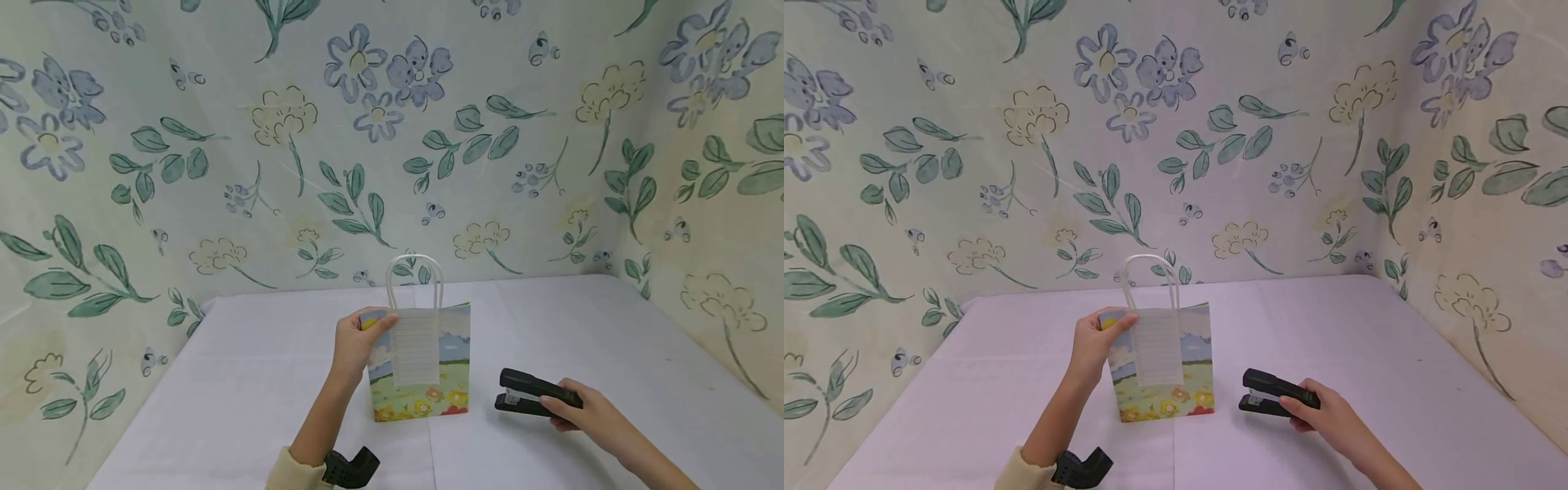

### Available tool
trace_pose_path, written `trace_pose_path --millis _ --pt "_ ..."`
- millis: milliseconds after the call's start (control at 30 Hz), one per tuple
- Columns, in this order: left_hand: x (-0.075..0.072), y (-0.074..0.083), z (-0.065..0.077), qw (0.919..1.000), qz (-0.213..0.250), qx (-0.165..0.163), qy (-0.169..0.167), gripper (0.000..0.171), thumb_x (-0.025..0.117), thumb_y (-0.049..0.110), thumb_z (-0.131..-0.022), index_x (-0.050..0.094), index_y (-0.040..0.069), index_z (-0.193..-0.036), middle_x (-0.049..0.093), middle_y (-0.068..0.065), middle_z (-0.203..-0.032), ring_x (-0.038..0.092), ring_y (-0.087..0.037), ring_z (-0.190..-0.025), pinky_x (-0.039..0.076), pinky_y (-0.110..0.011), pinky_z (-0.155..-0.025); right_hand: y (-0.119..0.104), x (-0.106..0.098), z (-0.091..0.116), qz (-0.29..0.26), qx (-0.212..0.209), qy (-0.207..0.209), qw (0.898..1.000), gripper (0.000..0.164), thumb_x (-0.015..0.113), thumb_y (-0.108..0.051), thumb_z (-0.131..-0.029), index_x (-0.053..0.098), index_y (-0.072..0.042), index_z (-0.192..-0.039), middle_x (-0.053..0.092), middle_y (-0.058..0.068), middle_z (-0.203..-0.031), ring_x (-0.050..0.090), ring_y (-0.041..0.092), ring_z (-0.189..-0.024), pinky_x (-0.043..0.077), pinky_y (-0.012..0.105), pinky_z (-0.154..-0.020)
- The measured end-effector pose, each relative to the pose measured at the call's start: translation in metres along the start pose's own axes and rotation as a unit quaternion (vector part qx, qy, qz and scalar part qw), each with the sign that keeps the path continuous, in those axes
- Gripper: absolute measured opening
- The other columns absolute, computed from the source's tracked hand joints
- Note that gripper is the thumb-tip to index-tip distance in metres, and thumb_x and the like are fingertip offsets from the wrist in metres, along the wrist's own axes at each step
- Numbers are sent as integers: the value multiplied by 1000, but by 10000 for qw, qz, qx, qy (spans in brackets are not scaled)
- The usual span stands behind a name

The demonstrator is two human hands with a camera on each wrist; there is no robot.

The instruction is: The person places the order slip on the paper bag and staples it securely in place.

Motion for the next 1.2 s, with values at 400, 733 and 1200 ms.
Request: trace_pose_path --millis 400,733,1200 --pt "-1 0 0 10000 -34 16 25 33 72 27 -76 65 1 -97 71 -6 -88 66 -14 -74 50 -26 -68 -4 -6 -4 -846 355 151 9957 56 59 -38 -86 47 7 -116 61 1 -92 57 8 -79 50 21 -73" --pt "0 1 0 10000 -59 48 56 33 72 25 -77 65 0 -97 71 -5 -86 66 -13 -73 49 -25 -68 -21 -4 -2 -815 48 307 9962 51 65 -34 -82 49 2 -114 64 0 -97 56 8 -85 47 32 -81" --pt "-1 1 -1 10000 -12 73 22 33 72 24 -77 65 0 -97 71 -4 -85 66 -12 -73 49 -25 -68 -40 7 -5 -3930 -936 -669 9123 21 50 -10 -92 47 -25 -106 50 -6 -106 58 3 -91 49 17 -81"
Point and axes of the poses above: each hand's wrist, its own z-axis away from the middle knuckle, its own x-axis out of the palm, y = z × x, the point moved 5 cm from there along -z, towards the middle knuckle
